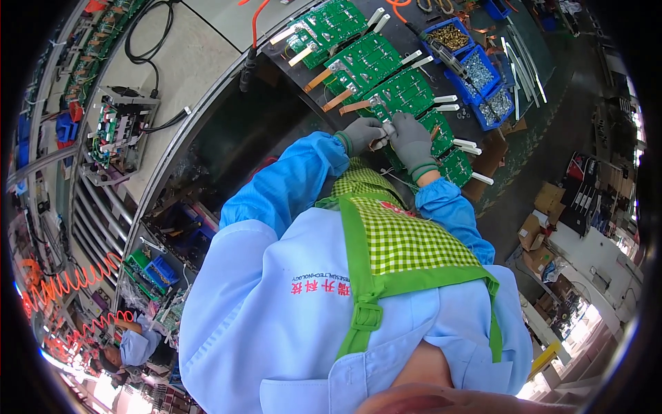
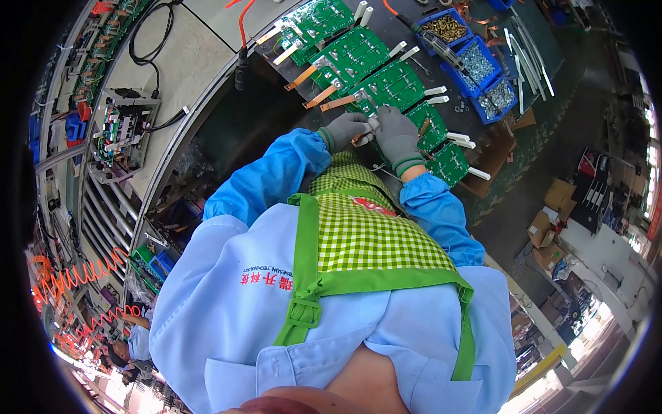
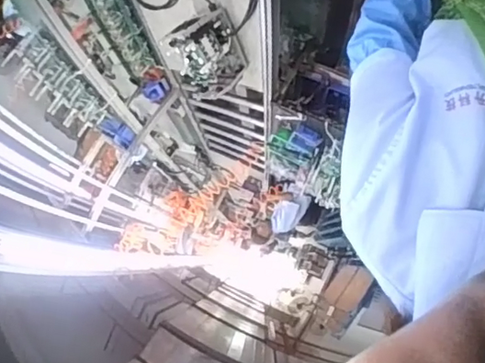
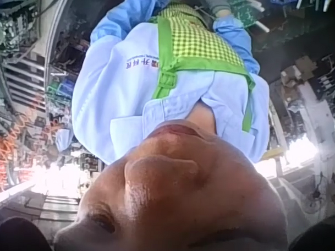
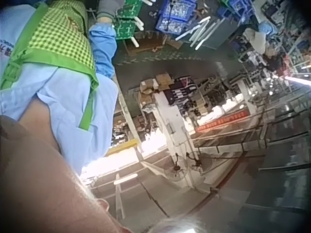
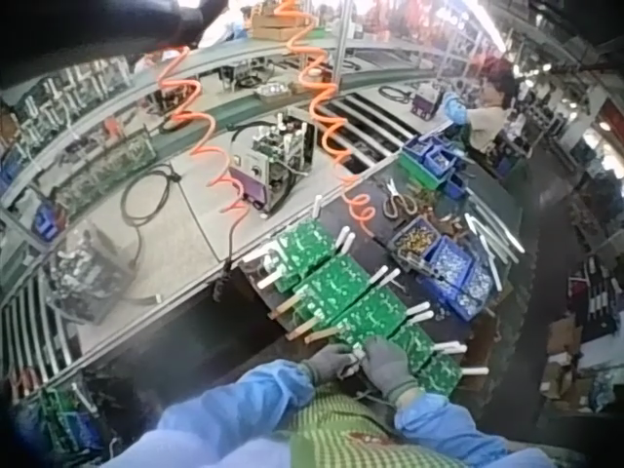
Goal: Assembling components and brackets onto printed circuit boards using an electric screwdriver.
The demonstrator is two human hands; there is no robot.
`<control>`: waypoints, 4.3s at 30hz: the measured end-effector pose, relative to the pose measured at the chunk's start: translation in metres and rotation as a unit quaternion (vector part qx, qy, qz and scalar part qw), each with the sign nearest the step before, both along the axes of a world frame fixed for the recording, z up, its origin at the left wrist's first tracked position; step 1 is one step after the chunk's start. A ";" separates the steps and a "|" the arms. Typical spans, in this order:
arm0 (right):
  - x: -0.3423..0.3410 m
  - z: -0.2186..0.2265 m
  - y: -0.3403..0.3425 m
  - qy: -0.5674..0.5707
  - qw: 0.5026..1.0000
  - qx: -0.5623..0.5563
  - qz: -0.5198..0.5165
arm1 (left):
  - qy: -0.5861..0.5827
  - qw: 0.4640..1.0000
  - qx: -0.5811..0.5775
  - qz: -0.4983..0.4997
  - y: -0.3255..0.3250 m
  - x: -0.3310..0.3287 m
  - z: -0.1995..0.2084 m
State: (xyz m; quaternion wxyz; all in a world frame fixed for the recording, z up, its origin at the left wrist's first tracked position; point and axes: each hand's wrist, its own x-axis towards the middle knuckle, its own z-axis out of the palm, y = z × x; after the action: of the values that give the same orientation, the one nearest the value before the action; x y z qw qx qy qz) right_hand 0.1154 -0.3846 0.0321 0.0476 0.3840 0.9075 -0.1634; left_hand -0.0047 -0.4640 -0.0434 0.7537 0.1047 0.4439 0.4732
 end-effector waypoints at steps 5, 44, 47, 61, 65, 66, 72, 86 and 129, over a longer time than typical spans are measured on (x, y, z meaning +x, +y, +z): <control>-0.011 0.001 0.010 -0.101 0.995 -0.004 0.025 | -0.025 0.999 0.028 0.018 -0.001 0.001 0.001; 0.018 0.034 -0.075 -0.193 0.979 -0.060 0.000 | -0.093 0.988 -0.107 0.059 -0.062 -0.030 -0.050; 0.005 0.023 -0.079 -0.285 0.952 -0.101 -0.055 | -0.127 0.986 -0.093 0.052 -0.072 -0.021 -0.041; 0.092 0.064 -0.040 0.067 0.996 -0.030 -0.056 | -0.057 0.995 -0.028 0.083 -0.066 0.037 -0.005; 0.114 0.044 -0.002 0.045 0.997 0.015 -0.064 | -0.060 0.990 -0.010 0.125 -0.063 0.063 0.010; 0.118 0.036 0.006 -0.023 0.999 -0.002 -0.048 | -0.046 0.988 -0.005 0.145 -0.059 0.068 0.011; 0.119 0.028 0.019 0.018 0.998 0.011 0.052 | -0.012 0.976 0.000 0.218 -0.050 0.074 -0.006; 0.116 0.077 -0.010 0.160 0.942 0.256 0.147 | -0.076 0.972 -0.086 0.206 -0.024 0.070 -0.014; 0.019 0.047 -0.073 -0.274 0.951 0.016 0.142 | -0.052 0.997 0.004 0.058 -0.016 0.058 0.000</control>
State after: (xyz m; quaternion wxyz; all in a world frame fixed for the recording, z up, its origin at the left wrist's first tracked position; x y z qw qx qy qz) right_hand 0.1344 -0.4577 0.0792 0.3109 0.2819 0.9072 -0.0289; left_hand 0.0529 -0.4799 -0.0435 0.7465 0.0570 0.4072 0.5231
